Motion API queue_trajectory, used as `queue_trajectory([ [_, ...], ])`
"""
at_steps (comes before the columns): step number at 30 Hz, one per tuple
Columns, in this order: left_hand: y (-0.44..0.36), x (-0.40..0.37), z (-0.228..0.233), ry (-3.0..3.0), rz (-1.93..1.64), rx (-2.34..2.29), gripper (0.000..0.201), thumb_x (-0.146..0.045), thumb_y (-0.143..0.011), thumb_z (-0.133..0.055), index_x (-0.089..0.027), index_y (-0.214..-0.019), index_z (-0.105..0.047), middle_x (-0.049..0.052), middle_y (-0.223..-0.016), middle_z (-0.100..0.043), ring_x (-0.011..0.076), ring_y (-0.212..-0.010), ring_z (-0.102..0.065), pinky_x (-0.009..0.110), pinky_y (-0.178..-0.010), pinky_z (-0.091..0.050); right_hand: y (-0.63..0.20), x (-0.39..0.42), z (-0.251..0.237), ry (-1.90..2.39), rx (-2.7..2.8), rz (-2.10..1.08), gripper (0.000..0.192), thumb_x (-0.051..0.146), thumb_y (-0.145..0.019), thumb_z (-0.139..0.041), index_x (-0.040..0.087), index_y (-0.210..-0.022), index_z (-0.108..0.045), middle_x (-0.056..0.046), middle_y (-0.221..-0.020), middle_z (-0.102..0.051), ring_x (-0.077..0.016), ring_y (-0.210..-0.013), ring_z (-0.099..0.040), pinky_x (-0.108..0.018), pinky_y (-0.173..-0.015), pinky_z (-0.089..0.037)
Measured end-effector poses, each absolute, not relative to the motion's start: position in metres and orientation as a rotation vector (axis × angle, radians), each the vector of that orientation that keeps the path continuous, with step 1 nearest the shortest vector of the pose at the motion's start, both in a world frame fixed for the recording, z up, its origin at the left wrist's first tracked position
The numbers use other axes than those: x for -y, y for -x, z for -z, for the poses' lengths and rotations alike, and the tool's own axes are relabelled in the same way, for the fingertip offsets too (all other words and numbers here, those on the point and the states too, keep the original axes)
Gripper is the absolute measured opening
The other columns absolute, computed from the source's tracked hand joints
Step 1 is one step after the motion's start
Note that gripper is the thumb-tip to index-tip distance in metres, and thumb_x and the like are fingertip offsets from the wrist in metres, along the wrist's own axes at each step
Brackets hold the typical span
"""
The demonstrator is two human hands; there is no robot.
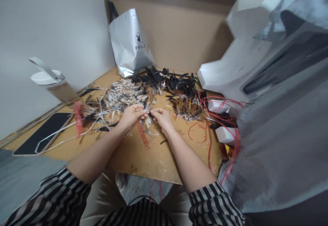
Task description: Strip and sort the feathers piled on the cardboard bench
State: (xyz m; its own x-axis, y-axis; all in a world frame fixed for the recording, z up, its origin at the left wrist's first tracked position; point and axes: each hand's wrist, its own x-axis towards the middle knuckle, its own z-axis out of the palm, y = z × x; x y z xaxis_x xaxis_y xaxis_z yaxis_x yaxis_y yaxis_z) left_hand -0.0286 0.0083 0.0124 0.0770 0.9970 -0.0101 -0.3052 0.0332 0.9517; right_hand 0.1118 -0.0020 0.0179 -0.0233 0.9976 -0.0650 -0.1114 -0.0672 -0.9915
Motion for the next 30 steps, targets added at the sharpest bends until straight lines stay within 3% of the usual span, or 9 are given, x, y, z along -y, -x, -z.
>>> queue_trajectory([
  [10, 0.0242, -0.0029, -0.0083, -1.347, -1.364, -0.965, 0.026, -0.016, -0.061, -0.066, -0.012, -0.085, -0.06, -0.001, -0.062, -0.061, 0.0091, -0.055, -0.058, 0.02, -0.057, -0.046, -0.1047, 0.0072, -0.0225, 1.122, 1.2, -1.315, 0.021, 0.034, -0.054, -0.068, 0.015, -0.054, -0.059, 0.006, -0.042, -0.046, -0.0043, -0.039, -0.029, -0.022, -0.043, -0.02],
  [19, 0.0316, -0.0086, -0.0137, -0.835, -1.262, -0.92, 0.032, -0.014, -0.059, -0.071, -0.012, -0.085, -0.051, 0.004, -0.066, -0.065, 0.0096, -0.057, -0.061, 0.016, -0.052, -0.045, -0.1087, 0.0022, -0.0171, 1.022, 1.017, -1.25, 0.02, 0.032, -0.059, -0.068, 0.016, -0.059, -0.057, 0.006, -0.044, -0.046, -0.0052, -0.04, -0.034, -0.021, -0.044, -0.023],
  [30, 0.0251, -0.0018, -0.0162, -0.829, -1.121, -0.845, 0.026, -0.011, -0.061, -0.07, -0.01, -0.08, -0.053, 0.006, -0.062, -0.065, 0.0108, -0.055, -0.063, 0.015, -0.05, -0.047, -0.1039, 0.0052, -0.0139, 1.011, 0.989, -1.296, 0.019, 0.031, -0.057, -0.071, 0.016, -0.063, -0.06, 0.004, -0.053, -0.056, -0.0063, -0.047, -0.042, -0.021, -0.047, -0.029],
])
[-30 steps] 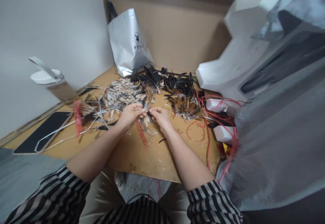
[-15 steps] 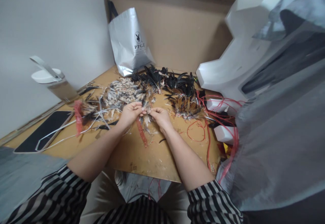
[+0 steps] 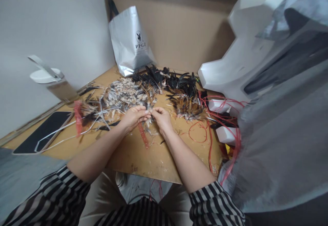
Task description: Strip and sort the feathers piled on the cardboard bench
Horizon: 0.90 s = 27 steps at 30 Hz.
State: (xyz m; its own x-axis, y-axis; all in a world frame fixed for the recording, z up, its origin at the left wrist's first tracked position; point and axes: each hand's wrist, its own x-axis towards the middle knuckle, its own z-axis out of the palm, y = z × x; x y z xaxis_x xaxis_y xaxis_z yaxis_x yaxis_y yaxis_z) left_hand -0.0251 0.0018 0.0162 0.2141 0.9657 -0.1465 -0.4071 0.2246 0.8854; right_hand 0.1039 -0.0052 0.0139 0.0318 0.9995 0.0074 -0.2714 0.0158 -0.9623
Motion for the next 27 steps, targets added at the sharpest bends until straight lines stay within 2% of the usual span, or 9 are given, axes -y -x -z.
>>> queue_trajectory([
  [7, 0.0264, -0.0026, -0.0157, -0.874, -1.108, -0.865, 0.025, -0.012, -0.062, -0.07, -0.009, -0.08, -0.054, 0.006, -0.059, -0.064, 0.0092, -0.052, -0.061, 0.014, -0.049, -0.046, -0.1062, 0.0046, -0.0158, 1.073, 1.013, -1.352, 0.024, 0.033, -0.054, -0.073, 0.015, -0.064, -0.06, 0.003, -0.054, -0.056, -0.0067, -0.048, -0.045, -0.02, -0.047, -0.031],
  [20, 0.0281, -0.0018, -0.0162, -0.913, -1.053, -0.838, 0.027, -0.015, -0.06, -0.072, -0.01, -0.08, -0.053, 0.008, -0.069, -0.067, 0.0102, -0.057, -0.063, 0.015, -0.052, -0.048, -0.1086, 0.0016, -0.0145, 1.023, 0.977, -1.393, 0.024, 0.031, -0.052, -0.074, 0.016, -0.063, -0.059, 0.004, -0.054, -0.056, -0.0062, -0.046, -0.045, -0.02, -0.047, -0.033],
  [27, 0.0273, -0.0029, -0.0139, -0.856, -1.055, -0.852, 0.023, -0.011, -0.061, -0.071, -0.01, -0.076, -0.053, 0.005, -0.059, -0.064, 0.0124, -0.057, -0.064, 0.014, -0.049, -0.048, -0.1068, 0.0043, -0.015, 1.045, 0.979, -1.386, 0.023, 0.031, -0.051, -0.073, 0.016, -0.061, -0.059, 0.004, -0.054, -0.057, -0.0076, -0.048, -0.048, -0.022, -0.05, -0.035],
])
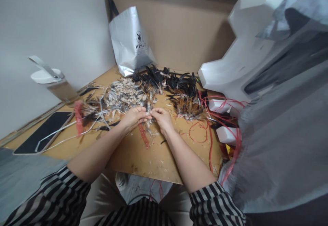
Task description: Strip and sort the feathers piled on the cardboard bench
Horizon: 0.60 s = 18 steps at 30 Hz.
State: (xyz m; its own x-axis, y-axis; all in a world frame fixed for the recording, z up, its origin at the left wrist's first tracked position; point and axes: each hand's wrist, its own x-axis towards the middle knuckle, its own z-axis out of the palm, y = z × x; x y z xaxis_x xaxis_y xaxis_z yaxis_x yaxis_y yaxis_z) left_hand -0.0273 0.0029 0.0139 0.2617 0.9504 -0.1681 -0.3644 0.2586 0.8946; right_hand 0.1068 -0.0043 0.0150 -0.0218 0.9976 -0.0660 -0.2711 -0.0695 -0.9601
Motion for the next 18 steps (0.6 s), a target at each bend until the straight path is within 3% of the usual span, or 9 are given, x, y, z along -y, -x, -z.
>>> queue_trajectory([
  [5, 0.0278, -0.0025, -0.0137, -0.891, -1.06, -0.86, 0.024, -0.011, -0.06, -0.072, -0.01, -0.075, -0.053, 0.005, -0.061, -0.065, 0.011, -0.055, -0.063, 0.014, -0.05, -0.049, -0.1063, 0.0046, -0.0173, 1.06, 1.03, -1.288, 0.022, 0.031, -0.053, -0.073, 0.016, -0.06, -0.059, 0.005, -0.05, -0.054, -0.0063, -0.046, -0.043, -0.021, -0.048, -0.033],
  [18, 0.0294, -0.0025, -0.0087, -0.954, -0.958, -0.836, 0.021, -0.019, -0.059, -0.073, -0.009, -0.075, -0.064, 0.008, -0.068, -0.067, 0.0101, -0.06, -0.063, 0.016, -0.056, -0.05, -0.1046, 0.0045, -0.0127, 1.014, 0.99, -1.324, 0.025, 0.034, -0.053, -0.073, 0.017, -0.063, -0.058, 0.004, -0.052, -0.056, -0.0079, -0.047, -0.047, -0.022, -0.049, -0.036],
])
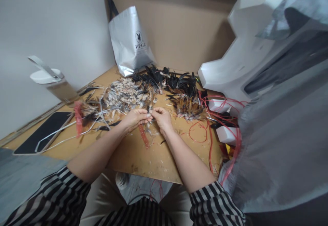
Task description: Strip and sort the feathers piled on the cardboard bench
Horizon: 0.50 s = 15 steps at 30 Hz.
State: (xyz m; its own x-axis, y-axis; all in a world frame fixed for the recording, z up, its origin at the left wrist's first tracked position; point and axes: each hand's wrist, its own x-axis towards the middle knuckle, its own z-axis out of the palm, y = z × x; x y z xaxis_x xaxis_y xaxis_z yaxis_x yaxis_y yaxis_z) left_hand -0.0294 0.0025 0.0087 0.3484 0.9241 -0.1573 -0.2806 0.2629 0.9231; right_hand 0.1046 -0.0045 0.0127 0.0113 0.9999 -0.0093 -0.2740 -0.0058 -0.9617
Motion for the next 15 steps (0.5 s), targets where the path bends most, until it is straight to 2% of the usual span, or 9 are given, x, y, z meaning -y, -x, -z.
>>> queue_trajectory([
  [8, 0.0321, -0.0055, -0.0066, -0.932, -0.966, -0.879, 0.02, -0.021, -0.06, -0.073, -0.008, -0.072, -0.063, 0.007, -0.062, -0.065, 0.0084, -0.054, -0.06, 0.014, -0.05, -0.046, -0.1028, 0.0045, -0.0115, 1.072, 1.047, -1.271, 0.026, 0.038, -0.055, -0.071, 0.017, -0.065, -0.057, 0.002, -0.057, -0.057, -0.0099, -0.051, -0.05, -0.024, -0.054, -0.039],
  [10, 0.0335, -0.0068, -0.007, -0.857, -0.989, -0.85, 0.017, -0.019, -0.061, -0.072, -0.009, -0.072, -0.063, 0.007, -0.064, -0.065, 0.0093, -0.057, -0.061, 0.014, -0.051, -0.046, -0.1052, 0.0045, -0.0113, 1.102, 1.197, -1.108, 0.025, 0.038, -0.059, -0.068, 0.018, -0.071, -0.059, 0.0, -0.064, -0.059, -0.0111, -0.056, -0.05, -0.025, -0.058, -0.04],
  [15, 0.0357, -0.0084, -0.009, -0.694, -1.038, -0.771, 0.013, -0.012, -0.064, -0.068, -0.009, -0.074, -0.06, 0.009, -0.074, -0.068, 0.0113, -0.065, -0.063, 0.019, -0.062, -0.049, -0.1106, 0.0107, -0.0167, 1.177, 1.796, -0.389, 0.021, 0.034, -0.07, -0.06, 0.02, -0.086, -0.06, -0.005, -0.084, -0.061, -0.0175, -0.075, -0.053, -0.03, -0.072, -0.038],
])
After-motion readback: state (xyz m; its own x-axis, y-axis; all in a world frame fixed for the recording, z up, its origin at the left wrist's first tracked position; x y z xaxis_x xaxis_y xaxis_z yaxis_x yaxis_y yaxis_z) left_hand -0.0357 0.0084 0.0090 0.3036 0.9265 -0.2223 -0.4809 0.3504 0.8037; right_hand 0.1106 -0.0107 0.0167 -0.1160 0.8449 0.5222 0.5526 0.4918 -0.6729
